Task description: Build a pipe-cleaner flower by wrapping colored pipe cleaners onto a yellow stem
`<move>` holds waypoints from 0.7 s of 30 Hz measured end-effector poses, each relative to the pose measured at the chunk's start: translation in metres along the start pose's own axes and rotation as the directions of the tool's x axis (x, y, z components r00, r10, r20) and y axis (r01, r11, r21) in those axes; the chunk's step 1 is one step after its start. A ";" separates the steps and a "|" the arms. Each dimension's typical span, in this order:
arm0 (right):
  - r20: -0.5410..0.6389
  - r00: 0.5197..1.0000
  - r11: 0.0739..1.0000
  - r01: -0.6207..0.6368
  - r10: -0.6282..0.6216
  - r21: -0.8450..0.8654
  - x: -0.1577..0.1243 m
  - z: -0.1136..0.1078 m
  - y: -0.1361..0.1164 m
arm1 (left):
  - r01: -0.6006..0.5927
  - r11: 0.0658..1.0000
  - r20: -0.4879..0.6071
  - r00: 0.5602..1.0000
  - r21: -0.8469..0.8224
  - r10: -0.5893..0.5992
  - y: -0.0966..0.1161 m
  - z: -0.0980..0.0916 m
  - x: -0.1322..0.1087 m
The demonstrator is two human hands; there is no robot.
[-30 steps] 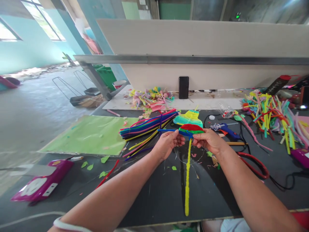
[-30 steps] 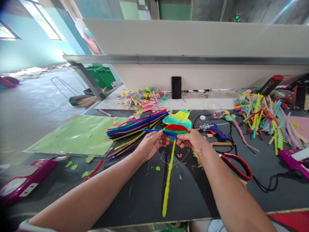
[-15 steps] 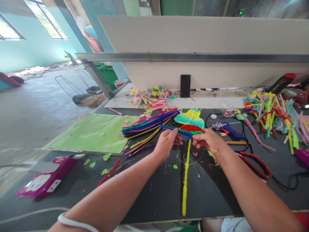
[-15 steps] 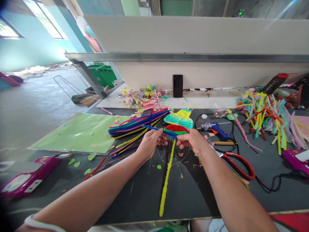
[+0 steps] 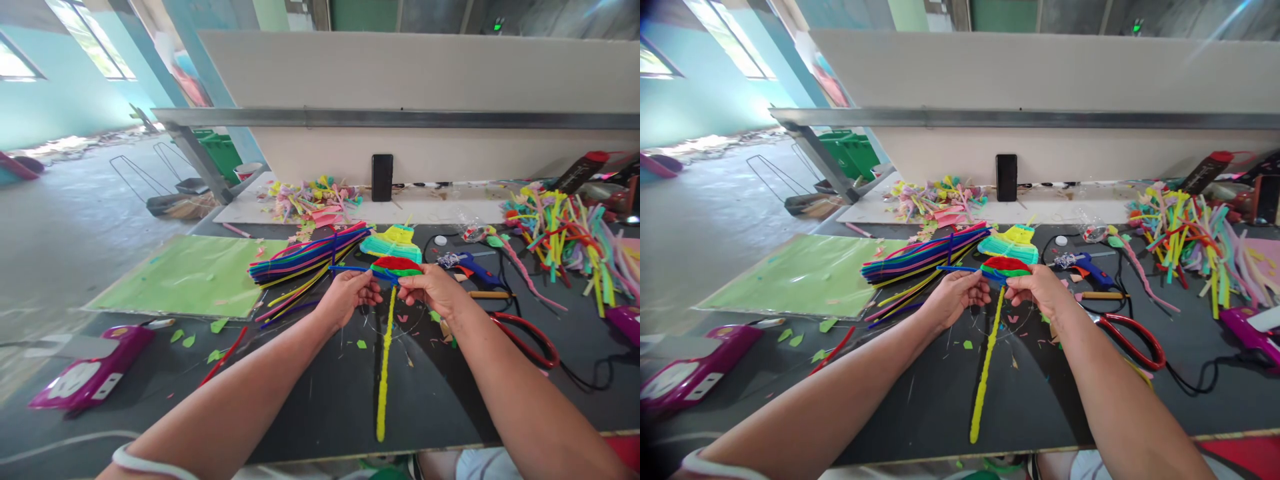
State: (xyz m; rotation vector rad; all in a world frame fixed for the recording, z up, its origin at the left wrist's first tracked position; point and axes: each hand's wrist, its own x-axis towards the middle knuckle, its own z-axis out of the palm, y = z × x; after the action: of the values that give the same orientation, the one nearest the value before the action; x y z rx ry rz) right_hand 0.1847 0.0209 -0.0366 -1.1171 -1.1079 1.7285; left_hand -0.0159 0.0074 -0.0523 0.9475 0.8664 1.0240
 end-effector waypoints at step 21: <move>-0.018 1.000 0.999 0.001 -0.002 -0.051 -0.003 0.012 0.001 | -0.075 0.982 -0.278 0.953 0.173 0.122 -0.005 0.011 0.004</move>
State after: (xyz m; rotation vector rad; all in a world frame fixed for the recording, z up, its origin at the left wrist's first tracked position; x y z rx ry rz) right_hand 0.1742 0.0152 -0.0343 -1.1612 -1.1472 1.6939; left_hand -0.0034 0.0075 -0.0539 0.9995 1.1678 1.2118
